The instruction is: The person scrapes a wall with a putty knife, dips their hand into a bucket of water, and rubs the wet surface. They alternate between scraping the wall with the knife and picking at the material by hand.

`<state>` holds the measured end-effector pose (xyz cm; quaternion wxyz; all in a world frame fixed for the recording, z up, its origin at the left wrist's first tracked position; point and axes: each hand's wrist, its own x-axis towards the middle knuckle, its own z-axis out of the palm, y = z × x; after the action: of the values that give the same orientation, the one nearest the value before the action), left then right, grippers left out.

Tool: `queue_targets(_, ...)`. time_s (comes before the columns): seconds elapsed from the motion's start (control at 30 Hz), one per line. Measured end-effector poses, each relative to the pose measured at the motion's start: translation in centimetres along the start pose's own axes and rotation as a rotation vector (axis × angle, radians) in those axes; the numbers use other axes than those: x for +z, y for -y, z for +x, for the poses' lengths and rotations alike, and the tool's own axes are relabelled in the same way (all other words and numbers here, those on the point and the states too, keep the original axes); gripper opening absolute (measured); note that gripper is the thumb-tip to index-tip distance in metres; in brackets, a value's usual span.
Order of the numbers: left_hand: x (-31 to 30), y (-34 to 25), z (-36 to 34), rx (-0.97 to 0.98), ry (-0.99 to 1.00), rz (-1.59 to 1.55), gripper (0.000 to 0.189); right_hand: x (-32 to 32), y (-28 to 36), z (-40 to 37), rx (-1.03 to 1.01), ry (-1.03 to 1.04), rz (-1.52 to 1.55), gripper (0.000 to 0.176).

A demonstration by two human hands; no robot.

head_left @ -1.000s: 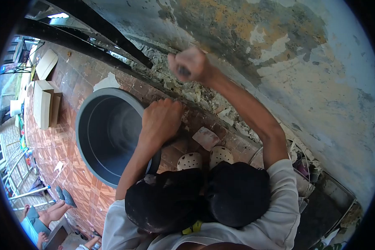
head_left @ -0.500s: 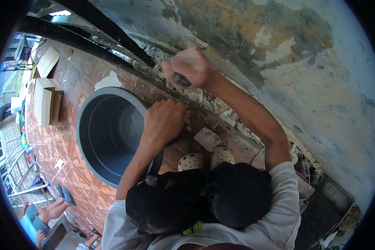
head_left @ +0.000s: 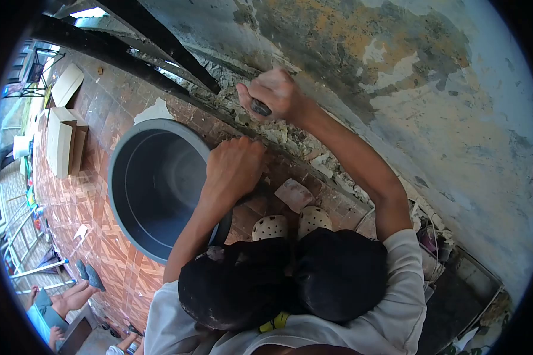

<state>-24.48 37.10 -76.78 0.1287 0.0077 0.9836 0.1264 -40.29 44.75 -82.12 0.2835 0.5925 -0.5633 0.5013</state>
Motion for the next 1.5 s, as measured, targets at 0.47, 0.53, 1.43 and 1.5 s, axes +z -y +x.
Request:
queue_targets(0.47,-0.4,-0.1,0.2,-0.018,0.036,0.007,0.022,-0.3,0.5,1.5,0.017,-0.002,-0.019,0.034)
queue_targets(0.53,-0.3,-0.2,0.1,-0.026,0.042,-0.009,0.022,0.1,0.0,1.2,0.017,-0.003,-0.013,0.035)
queue_targets(1.43,-0.4,-0.2,-0.1,-0.008,0.009,-0.002,0.021,1.1,-2.7,0.0,0.07,-0.03,0.135,0.039)
queue_targets(1.5,-0.4,-0.2,0.1,-0.026,0.04,-0.001,0.021,0.7,-2.5,0.1,0.057,0.024,0.054,0.034)
